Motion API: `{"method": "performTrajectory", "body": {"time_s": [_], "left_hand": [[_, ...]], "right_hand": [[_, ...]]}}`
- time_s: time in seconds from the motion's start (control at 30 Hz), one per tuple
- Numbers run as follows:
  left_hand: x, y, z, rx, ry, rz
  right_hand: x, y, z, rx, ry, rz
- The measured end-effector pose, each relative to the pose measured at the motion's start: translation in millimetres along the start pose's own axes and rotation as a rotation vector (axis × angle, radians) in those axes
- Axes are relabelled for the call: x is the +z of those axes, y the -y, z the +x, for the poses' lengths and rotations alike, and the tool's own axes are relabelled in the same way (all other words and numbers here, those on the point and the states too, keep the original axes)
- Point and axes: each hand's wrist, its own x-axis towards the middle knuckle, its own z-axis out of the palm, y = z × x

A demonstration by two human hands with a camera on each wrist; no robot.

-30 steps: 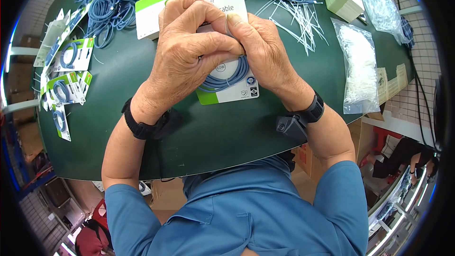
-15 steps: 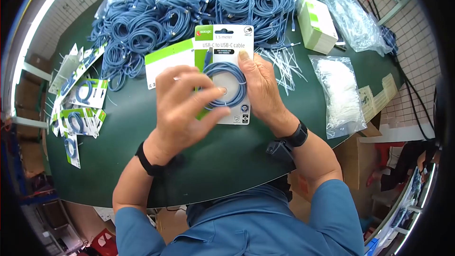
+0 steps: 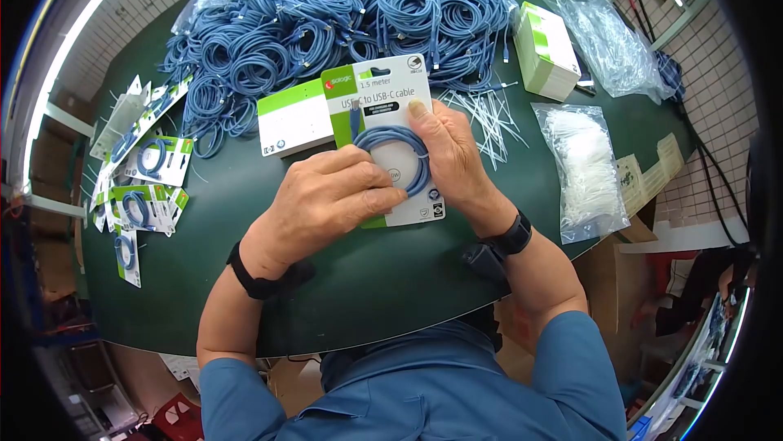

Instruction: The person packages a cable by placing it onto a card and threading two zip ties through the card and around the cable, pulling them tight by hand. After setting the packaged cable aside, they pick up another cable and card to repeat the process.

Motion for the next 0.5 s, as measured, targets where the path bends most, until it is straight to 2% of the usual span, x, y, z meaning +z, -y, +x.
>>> {"method": "performTrajectory", "body": {"time_s": [0.13, 0.3, 0.5], "left_hand": [[8.3, 6.3, -7.1, -0.008, -0.031, -0.070], [21.2, 9.3, -12.5, -0.020, -0.059, -0.113], [11.2, 6.4, -5.7, 0.002, 0.000, -0.075]], "right_hand": [[1.5, -1.3, 0.2, -0.005, -0.031, 0.013], [-0.7, -5.5, 0.9, 0.001, -0.062, -0.100], [-10.5, -14.8, 7.4, 0.001, -0.108, -0.198]]}}
